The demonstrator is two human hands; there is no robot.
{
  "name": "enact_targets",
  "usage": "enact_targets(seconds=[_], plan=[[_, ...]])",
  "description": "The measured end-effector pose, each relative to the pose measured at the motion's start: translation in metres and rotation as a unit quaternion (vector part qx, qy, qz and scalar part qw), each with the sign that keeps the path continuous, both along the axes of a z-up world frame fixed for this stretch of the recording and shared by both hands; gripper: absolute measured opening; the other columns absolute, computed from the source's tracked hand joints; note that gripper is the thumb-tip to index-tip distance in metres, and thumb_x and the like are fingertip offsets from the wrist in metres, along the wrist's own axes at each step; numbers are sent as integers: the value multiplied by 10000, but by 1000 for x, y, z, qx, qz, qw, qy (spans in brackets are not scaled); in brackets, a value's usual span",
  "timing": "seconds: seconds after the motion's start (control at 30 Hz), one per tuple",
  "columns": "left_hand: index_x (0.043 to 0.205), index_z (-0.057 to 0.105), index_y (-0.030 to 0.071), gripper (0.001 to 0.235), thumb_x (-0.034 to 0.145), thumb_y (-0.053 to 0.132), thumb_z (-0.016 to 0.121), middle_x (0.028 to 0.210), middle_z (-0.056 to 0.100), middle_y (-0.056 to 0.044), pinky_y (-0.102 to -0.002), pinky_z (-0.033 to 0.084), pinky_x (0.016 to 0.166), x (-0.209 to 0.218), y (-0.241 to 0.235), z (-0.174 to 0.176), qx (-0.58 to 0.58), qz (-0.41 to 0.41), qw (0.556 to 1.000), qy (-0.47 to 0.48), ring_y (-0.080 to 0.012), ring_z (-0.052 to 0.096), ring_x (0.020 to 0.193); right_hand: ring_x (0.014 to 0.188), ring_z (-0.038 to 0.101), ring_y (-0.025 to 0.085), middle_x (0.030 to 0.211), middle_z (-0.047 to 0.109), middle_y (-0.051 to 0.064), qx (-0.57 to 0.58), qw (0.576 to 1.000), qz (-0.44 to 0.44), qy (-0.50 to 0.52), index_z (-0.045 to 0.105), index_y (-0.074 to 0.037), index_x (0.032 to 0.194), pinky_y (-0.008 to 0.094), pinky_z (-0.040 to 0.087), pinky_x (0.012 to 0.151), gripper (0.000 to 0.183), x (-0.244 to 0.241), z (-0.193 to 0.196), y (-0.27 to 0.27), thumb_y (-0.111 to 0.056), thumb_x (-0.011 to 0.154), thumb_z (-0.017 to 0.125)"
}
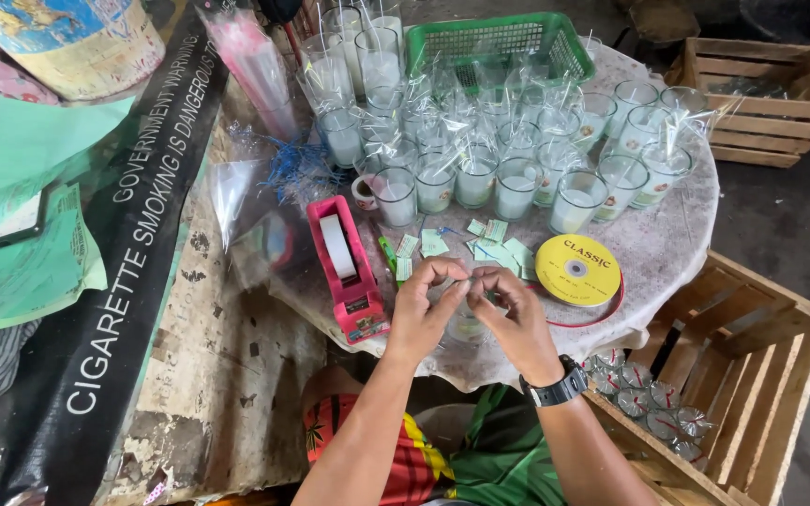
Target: Labeling glass candles and wrapping them in plastic sleeves sealed with tape.
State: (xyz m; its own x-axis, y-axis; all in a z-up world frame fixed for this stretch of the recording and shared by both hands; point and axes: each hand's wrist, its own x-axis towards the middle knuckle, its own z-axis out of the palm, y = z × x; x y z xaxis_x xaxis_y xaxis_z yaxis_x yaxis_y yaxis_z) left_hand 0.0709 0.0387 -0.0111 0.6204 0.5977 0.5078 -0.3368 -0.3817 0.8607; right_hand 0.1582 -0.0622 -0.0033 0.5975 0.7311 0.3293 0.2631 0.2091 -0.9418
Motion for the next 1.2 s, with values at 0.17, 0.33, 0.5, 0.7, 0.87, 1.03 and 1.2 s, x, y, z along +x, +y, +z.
enact_targets(seconds=[0.17, 0.33, 0.5, 0.7, 0.87, 1.03, 1.2], plan=[[846, 571, 75, 57, 794, 82, 594, 859, 606, -96, -343, 441, 806, 2, -2, 1, -8, -5, 1000, -1, -159, 576, 869, 782, 499, 206, 905, 576, 122, 0, 1000, 7, -9, 580, -65, 710, 309, 347, 645, 104, 1, 1, -1, -162, 740, 598], [855, 573, 62, 69, 795, 83, 600, 766, 592, -87, -335, 455, 777, 4, -2, 0, 2, 6, 1000, -7, -148, 578, 777, 802, 529, 253, 924, 572, 151, 12, 1000, 22, 7, 596, -55, 723, 349, 363, 666, 174, -4, 11, -5, -222, 773, 590], [828, 578, 66, 77, 804, 134, 604, 751, 599, -83, -327, 453, 765, 1, 0, 9, 25, 27, 999, -2, -152, 581, 763, 785, 521, 196, 920, 579, 130, 14, 1000, 3, -12, 602, -70, 718, 322, 371, 672, 201, -1, 4, -1, -249, 809, 580], [780, 600, 96, 78, 773, 163, 640, 712, 615, -48, -282, 453, 727, 3, 11, 10, 63, 68, 995, 35, -136, 594, 730, 769, 540, 232, 885, 570, 167, 22, 999, 2, -47, 600, -58, 884, 372, 409, 691, 244, -5, 8, -4, -289, 810, 569], [768, 601, 111, 89, 750, 175, 660, 706, 622, -31, -265, 461, 691, 8, 16, 9, 67, 74, 993, 68, -140, 614, 728, 938, 524, 402, 1026, 512, 291, 27, 998, 22, -49, 426, 20, 1157, 511, 380, 783, 578, -7, 14, -12, -362, 750, 574], [726, 598, 109, 99, 710, 190, 653, 639, 592, -34, -241, 498, 556, 14, 20, -2, 33, 86, 988, 127, -139, 615, 632, 977, 524, 285, 1070, 528, 172, 4, 991, 41, -126, 462, -14, 1144, 426, 401, 827, 553, 2, -4, -10, -169, 675, 710], [705, 594, 119, 99, 694, 205, 644, 595, 575, -15, -250, 490, 520, 14, 20, -1, 25, 86, 984, 152, -116, 598, 579, 962, 525, 290, 1044, 523, 144, 13, 990, 49, -135, 484, -33, 1118, 442, 422, 815, 510, 4, -3, -11, -209, 690, 701]])
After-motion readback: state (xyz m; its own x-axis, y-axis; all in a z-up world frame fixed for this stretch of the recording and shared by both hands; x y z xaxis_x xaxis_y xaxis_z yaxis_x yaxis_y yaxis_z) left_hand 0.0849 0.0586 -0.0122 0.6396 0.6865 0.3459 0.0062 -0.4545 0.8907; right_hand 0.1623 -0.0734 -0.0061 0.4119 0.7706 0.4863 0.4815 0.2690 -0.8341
